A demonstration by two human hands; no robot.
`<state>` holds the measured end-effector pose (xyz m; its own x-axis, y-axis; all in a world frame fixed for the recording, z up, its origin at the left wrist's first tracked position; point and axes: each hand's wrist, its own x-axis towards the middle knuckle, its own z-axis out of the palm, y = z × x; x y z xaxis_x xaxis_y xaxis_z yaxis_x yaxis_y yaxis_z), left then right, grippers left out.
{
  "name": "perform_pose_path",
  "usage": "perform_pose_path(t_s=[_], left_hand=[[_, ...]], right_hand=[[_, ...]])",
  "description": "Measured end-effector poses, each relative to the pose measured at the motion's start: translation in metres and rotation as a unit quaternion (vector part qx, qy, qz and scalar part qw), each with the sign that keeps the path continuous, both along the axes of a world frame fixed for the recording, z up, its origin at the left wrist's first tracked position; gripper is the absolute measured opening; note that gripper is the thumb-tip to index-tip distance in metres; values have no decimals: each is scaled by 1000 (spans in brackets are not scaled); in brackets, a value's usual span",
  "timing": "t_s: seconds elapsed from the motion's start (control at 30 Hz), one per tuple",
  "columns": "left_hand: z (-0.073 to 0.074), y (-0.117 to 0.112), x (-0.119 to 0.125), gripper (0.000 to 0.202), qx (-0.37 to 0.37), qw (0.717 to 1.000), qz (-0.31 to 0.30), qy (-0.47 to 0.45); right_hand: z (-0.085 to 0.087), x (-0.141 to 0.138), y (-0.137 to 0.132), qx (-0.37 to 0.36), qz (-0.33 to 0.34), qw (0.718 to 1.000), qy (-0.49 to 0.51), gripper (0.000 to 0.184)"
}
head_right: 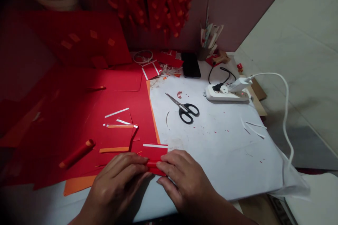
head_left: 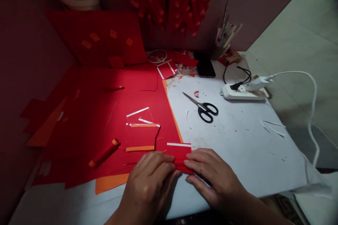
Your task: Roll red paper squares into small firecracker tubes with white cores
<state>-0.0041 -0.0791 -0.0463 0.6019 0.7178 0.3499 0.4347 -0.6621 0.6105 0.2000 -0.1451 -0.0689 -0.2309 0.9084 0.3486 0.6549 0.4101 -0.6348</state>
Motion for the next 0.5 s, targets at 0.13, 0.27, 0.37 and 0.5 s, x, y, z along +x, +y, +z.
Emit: perform_pose_path(t_s=[0.13,0.27,0.37,0.5], left_hand=[[0,0,0,6,-15,1000,9,-3],[0,-1,0,5,-27,1000,13,-2],[-1,-2,1,6,-28,999,20,3],[-2,-2,1,7,-26,999,21,14]], right_hand=[[-1,0,-1,3,-11,1000,-15,30],[0,0,-1,4,-26,1000,-2,27],[1,0,-1,-3,-38,999,1,25],[0,0,-2,-6,-44,999,-1,21]])
